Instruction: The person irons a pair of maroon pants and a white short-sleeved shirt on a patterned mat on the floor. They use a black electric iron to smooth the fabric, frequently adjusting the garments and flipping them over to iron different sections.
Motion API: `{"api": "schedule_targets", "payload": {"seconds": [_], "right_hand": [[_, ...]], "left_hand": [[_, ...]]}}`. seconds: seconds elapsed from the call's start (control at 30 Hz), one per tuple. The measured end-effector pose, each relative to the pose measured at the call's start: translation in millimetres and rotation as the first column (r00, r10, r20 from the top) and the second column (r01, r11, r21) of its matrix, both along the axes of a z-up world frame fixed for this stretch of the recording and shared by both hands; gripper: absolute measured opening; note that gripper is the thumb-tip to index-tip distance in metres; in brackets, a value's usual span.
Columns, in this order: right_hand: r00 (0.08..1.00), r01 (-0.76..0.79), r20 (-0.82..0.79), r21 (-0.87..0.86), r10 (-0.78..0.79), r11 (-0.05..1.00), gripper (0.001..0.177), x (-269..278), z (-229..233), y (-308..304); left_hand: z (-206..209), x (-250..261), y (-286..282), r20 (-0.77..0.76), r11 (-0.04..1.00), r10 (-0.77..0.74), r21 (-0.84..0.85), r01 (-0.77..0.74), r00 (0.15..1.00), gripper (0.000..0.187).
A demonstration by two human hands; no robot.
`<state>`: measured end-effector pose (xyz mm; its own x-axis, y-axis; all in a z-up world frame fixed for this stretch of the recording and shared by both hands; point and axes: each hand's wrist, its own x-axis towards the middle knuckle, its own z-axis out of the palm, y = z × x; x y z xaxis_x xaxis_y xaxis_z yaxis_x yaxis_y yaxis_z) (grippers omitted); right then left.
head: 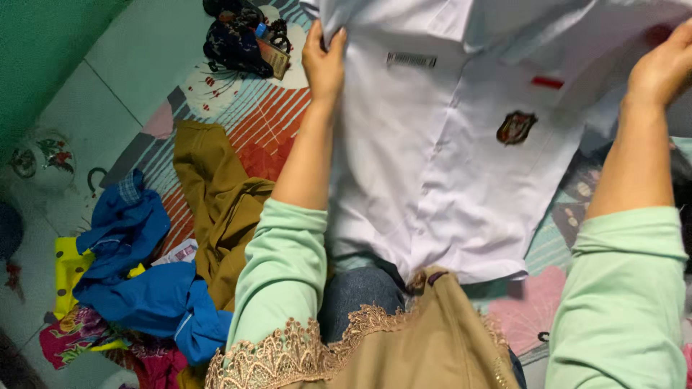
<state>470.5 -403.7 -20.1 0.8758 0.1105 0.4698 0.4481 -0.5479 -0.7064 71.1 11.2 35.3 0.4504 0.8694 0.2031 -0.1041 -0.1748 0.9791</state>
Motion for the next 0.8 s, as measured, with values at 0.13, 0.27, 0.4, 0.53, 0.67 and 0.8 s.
{"api": "schedule_targets", "payload": {"seconds": [0.13,0.27,0.4,0.53,0.67,0.8], "right_hand": [[0.927,-0.368,0.000,0.207,0.376,0.906,0.038,-30,-8,-2],[0.919,-0.338,0.148,-0.183,0.365,0.923,0.040,-123,-29,-29],[0.953,-0.268,-0.227,-0.322,0.200,0.908,0.047,-270,-51,-80],[0.980,-0.028,-0.185,-0.481,-0.070,0.876,0.073,-345,-41,-104],[0.931,0.083,-0.253,-0.557,-0.264,0.826,0.079,-385,-26,-132],[0.858,0.022,-0.418,-0.551,-0.299,0.834,0.079,-400,-19,-163]], "left_hand": [[-12,11,-5,-0.352,0.984,0.180,0.077,-0.163,0.919,0.046],[-41,-43,-40,-0.592,0.924,0.279,0.380,-0.044,0.756,0.072],[-66,-110,-129,-0.741,0.944,0.209,0.322,0.065,0.639,0.075],[-60,-155,-196,-0.879,0.973,0.230,0.211,-0.092,0.418,0.091],[-65,-200,-218,-0.926,0.924,0.272,0.175,-0.340,0.262,0.104],[-69,-252,-231,-0.871,0.962,0.105,-0.033,-0.270,0.480,0.090]]}}
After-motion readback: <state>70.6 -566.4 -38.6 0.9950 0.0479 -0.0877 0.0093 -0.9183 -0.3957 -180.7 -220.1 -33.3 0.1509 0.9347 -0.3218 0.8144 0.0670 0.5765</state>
